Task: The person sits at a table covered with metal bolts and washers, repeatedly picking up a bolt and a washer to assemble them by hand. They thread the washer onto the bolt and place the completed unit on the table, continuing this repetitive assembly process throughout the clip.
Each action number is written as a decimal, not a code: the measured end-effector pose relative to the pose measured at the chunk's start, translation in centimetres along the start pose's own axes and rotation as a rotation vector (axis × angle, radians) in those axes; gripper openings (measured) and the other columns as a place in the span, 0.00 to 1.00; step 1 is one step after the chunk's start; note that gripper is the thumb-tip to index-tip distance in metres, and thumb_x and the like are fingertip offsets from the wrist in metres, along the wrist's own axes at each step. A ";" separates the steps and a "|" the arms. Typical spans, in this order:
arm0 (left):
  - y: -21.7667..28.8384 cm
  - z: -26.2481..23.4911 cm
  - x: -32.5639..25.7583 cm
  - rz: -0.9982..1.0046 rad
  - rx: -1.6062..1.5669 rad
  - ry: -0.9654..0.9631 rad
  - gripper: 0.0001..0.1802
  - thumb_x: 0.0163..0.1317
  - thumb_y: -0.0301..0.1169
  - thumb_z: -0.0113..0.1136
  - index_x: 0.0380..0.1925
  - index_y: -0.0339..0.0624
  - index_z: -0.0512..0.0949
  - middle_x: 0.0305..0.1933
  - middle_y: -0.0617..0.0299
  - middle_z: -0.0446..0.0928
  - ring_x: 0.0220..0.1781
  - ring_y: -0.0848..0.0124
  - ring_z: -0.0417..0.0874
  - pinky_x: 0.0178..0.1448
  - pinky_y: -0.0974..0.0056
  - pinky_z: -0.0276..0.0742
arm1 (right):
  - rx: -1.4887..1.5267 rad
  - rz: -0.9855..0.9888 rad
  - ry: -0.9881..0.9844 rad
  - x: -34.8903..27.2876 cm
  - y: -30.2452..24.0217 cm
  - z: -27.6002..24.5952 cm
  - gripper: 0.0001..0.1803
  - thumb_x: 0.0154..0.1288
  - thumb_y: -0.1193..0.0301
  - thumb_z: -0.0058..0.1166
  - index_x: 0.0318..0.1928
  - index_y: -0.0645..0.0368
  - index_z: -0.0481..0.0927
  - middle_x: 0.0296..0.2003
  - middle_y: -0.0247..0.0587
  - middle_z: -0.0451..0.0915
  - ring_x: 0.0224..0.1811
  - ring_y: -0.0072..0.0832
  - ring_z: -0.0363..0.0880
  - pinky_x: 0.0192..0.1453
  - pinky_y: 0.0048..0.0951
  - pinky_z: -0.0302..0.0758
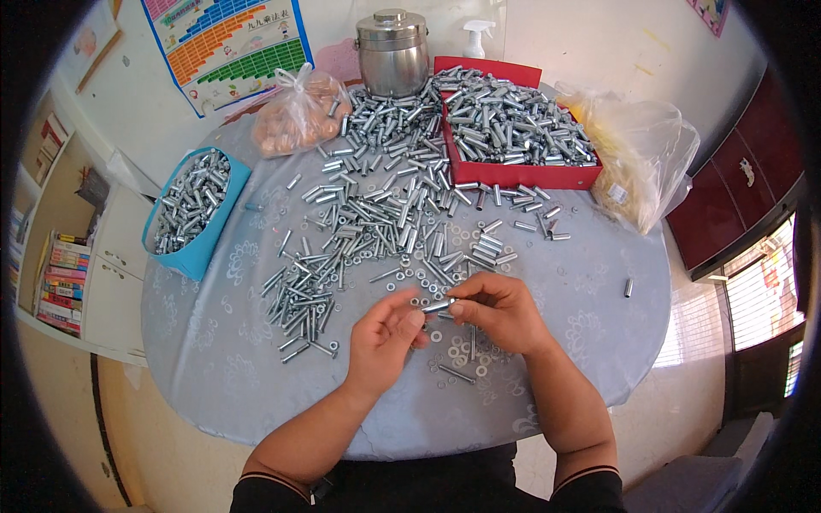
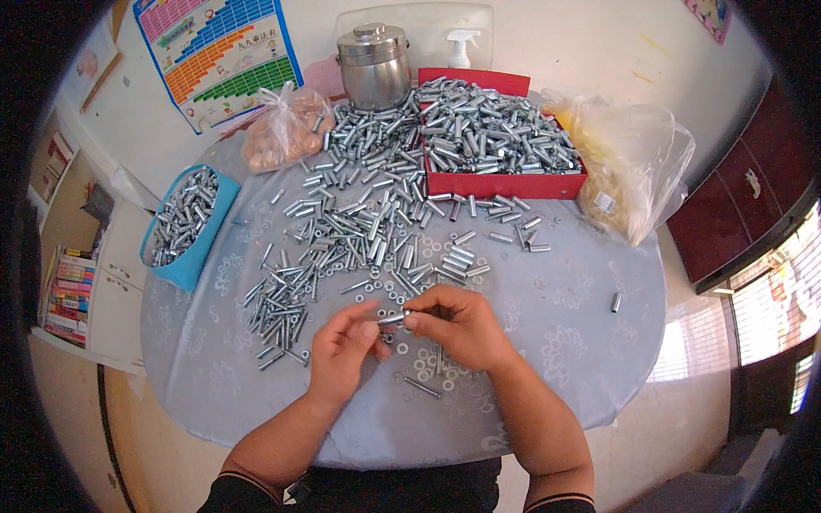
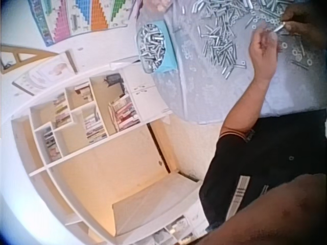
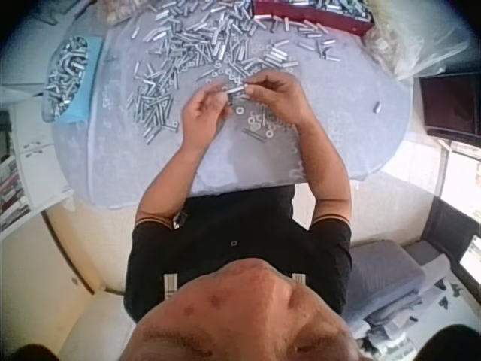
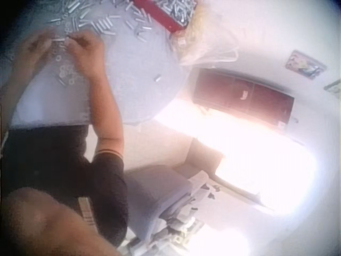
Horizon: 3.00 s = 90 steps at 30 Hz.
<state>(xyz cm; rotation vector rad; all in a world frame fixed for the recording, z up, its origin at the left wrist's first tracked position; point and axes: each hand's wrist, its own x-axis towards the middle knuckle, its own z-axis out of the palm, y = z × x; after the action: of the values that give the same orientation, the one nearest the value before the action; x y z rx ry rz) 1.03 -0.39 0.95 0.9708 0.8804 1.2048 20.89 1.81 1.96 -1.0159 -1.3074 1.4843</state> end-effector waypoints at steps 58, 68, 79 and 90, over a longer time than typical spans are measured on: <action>-0.4 -0.7 -0.2 0.013 0.120 0.023 0.11 0.66 0.24 0.56 0.47 0.32 0.77 0.40 0.55 0.82 0.32 0.75 0.81 0.37 0.71 0.78 | 0.068 0.041 -0.016 0.3 -0.4 0.0 0.08 0.66 0.74 0.58 0.42 0.65 0.79 0.32 0.34 0.80 0.33 0.18 0.78 0.38 0.22 0.76; -0.2 -1.0 0.1 0.084 0.044 0.108 0.13 0.67 0.26 0.56 0.50 0.34 0.75 0.43 0.55 0.82 0.31 0.77 0.79 0.37 0.72 0.77 | -0.311 0.358 -0.092 0.0 -2.4 -1.8 0.12 0.66 0.70 0.57 0.44 0.65 0.79 0.32 0.38 0.82 0.31 0.22 0.80 0.37 0.24 0.77; -0.2 -0.6 0.2 0.071 0.033 0.115 0.12 0.67 0.25 0.55 0.49 0.33 0.76 0.41 0.56 0.82 0.30 0.77 0.79 0.36 0.72 0.76 | 0.281 -0.341 0.436 1.2 -1.3 -2.5 0.17 0.75 0.66 0.44 0.53 0.67 0.74 0.48 0.52 0.81 0.51 0.39 0.81 0.56 0.37 0.78; 0.1 -0.7 0.2 0.078 0.075 0.121 0.11 0.67 0.25 0.54 0.47 0.33 0.77 0.40 0.55 0.82 0.29 0.76 0.78 0.34 0.71 0.76 | 0.223 -0.157 0.532 1.3 -0.5 -2.6 0.13 0.72 0.66 0.49 0.38 0.65 0.79 0.29 0.41 0.82 0.29 0.27 0.82 0.36 0.28 0.79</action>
<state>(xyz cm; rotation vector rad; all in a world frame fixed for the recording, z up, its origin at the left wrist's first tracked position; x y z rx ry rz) 0.36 -0.11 0.80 1.0088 0.9968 1.3159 23.09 3.79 2.14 -1.0412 -0.8025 1.1084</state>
